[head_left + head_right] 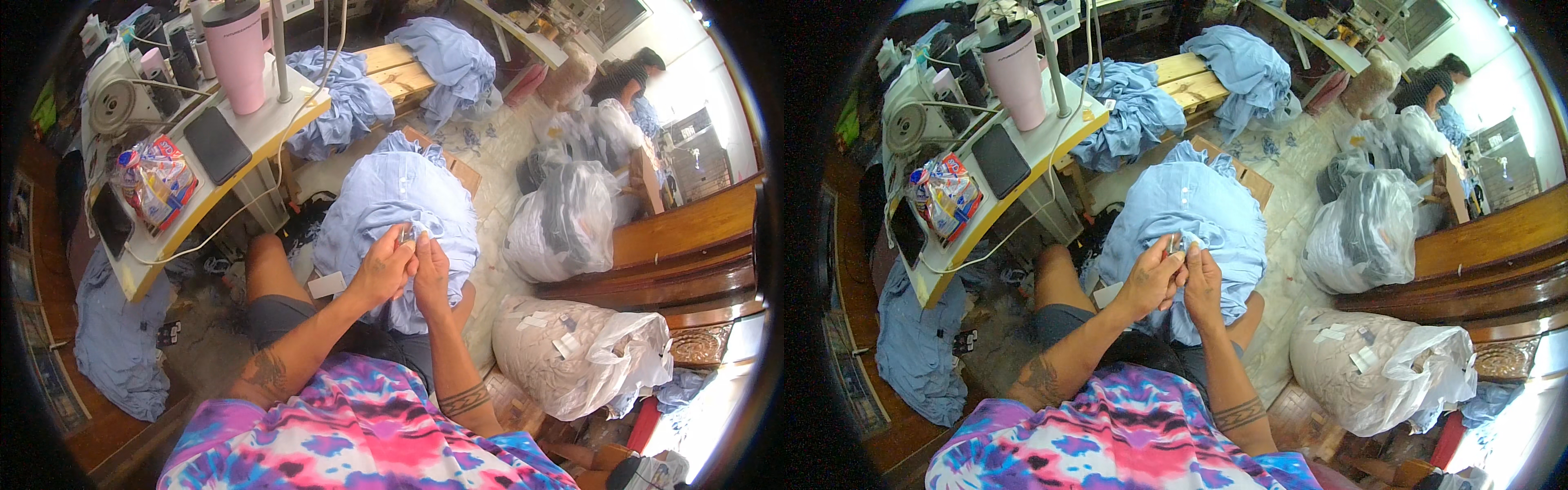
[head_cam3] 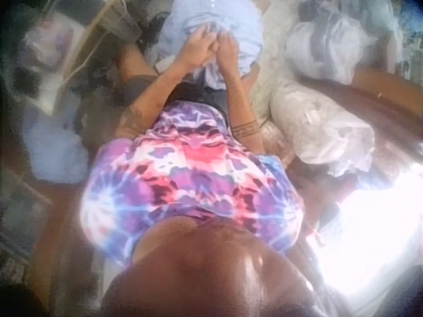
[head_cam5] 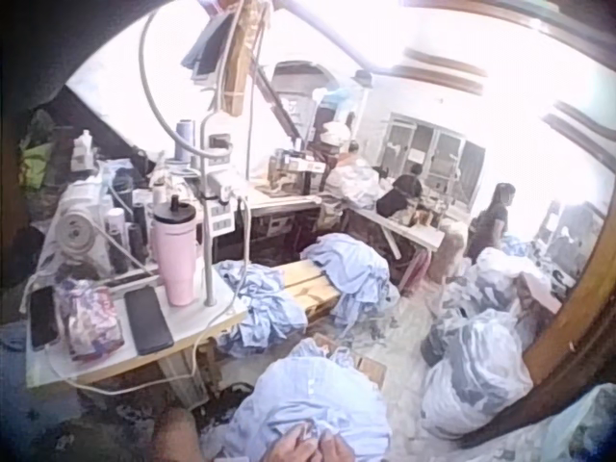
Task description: The person trims loose threads from a light blue button-down shirt using small shears, handling the collar and placket areas, then pulls a long loose thread away from the garment.
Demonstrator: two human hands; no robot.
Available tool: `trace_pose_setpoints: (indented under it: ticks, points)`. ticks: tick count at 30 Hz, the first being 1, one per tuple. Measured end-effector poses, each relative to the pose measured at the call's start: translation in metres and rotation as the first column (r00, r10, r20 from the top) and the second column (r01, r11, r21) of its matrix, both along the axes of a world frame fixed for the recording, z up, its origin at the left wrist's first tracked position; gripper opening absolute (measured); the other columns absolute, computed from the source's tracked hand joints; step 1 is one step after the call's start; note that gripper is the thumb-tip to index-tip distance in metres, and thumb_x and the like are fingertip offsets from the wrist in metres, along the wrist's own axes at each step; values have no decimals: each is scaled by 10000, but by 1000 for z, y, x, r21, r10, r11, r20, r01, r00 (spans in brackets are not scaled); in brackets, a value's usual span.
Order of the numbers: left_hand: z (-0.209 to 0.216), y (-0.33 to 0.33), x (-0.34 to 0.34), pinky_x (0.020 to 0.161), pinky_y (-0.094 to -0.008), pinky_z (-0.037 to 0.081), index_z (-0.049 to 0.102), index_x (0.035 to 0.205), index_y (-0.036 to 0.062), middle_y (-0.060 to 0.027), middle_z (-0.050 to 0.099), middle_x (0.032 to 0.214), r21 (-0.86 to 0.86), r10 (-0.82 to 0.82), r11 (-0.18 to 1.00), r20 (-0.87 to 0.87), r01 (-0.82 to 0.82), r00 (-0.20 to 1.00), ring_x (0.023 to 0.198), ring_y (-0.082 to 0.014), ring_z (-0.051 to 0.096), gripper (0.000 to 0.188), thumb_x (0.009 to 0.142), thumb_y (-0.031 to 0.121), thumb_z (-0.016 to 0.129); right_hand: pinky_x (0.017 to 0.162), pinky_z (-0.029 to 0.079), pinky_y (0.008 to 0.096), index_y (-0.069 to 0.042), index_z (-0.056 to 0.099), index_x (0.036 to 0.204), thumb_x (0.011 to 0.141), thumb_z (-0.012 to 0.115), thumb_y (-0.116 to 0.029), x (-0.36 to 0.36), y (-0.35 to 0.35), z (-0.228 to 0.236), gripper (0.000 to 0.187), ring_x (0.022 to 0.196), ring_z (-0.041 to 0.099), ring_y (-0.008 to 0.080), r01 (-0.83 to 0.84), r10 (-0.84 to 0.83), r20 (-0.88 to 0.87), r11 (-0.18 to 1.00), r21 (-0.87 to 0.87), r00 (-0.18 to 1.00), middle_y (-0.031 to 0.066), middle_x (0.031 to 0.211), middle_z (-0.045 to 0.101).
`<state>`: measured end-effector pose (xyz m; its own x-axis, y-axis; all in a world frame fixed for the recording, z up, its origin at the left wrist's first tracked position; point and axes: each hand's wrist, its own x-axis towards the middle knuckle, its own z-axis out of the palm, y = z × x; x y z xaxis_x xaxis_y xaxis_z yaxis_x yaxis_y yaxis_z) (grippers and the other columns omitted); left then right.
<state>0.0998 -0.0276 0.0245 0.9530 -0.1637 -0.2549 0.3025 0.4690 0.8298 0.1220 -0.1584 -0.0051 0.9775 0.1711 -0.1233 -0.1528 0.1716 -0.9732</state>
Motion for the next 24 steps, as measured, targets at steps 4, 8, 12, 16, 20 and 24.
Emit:
trace_pose_setpoints:
  ticks: [4, 8, 12, 16, 20, 24]
  points:
    - [1, 0, -1, 343, -247, 353, 502, 1197, 89, 1, 538, 746, -3, -9, 1000, 7, 9, 1000, 421, -33, 363, 155, 1094, 197, 458, 538, 409, 203, -60, 635, 985, 1154, 457, -334, 2, -3, -8, 367, 599, 478, 32, 10, -9, 37, 1000, -23, 999, -51, 697, 540]
    - [-3, 1, -1, 364, -285, 392, 434, 1473, -23, -29, 540, 738, -3, -27, 1000, -4, 27, 1000, 454, -85, 432, 462, 1056, 170, 479, 538, 379, 192, -60, 654, 1003, 1153, 463, -330, 1, -2, -8, 363, 595, 454, 18, 17, -16, 42, 999, -34, 999, -65, 683, 531]
    - [-3, 1, -2, 364, -285, 391, 406, 1496, -36, -28, 538, 746, -8, -38, 999, 3, 38, 999, 460, -84, 434, 492, 1057, 171, 481, 533, 369, 195, -61, 656, 1006, 1151, 468, -329, 1, -2, -10, 358, 593, 445, 12, 17, -16, 26, 1000, -20, 1000, -68, 674, 527]
    - [-4, 3, -3, 364, -287, 390, 383, 1512, -48, -28, 538, 753, -8, -41, 999, 16, 42, 999, 463, -85, 435, 515, 1059, 175, 481, 534, 365, 194, -62, 658, 992, 1150, 473, -320, 0, -1, -9, 355, 593, 446, 13, 22, -22, 17, 1000, -5, 1000, -66, 672, 530]
    - [0, 2, -3, 363, -288, 388, 372, 1524, -41, -25, 539, 756, 9, -28, 1000, 4, 28, 1000, 464, -87, 435, 524, 1059, 172, 483, 540, 372, 199, -61, 660, 961, 1148, 481, -309, 2, -3, -11, 358, 600, 460, 20, 17, -16, 39, 999, -30, 999, -60, 677, 546]
    - [-3, 5, 0, 372, -294, 383, 404, 1516, -28, -21, 542, 750, 18, -22, 1000, -5, 22, 1000, 475, -90, 443, 509, 1054, 171, 481, 553, 386, 210, -52, 660, 935, 1144, 494, -289, 3, -4, -16, 356, 613, 478, 31, -2, 10, 93, 997, -79, 996, -47, 688, 562]
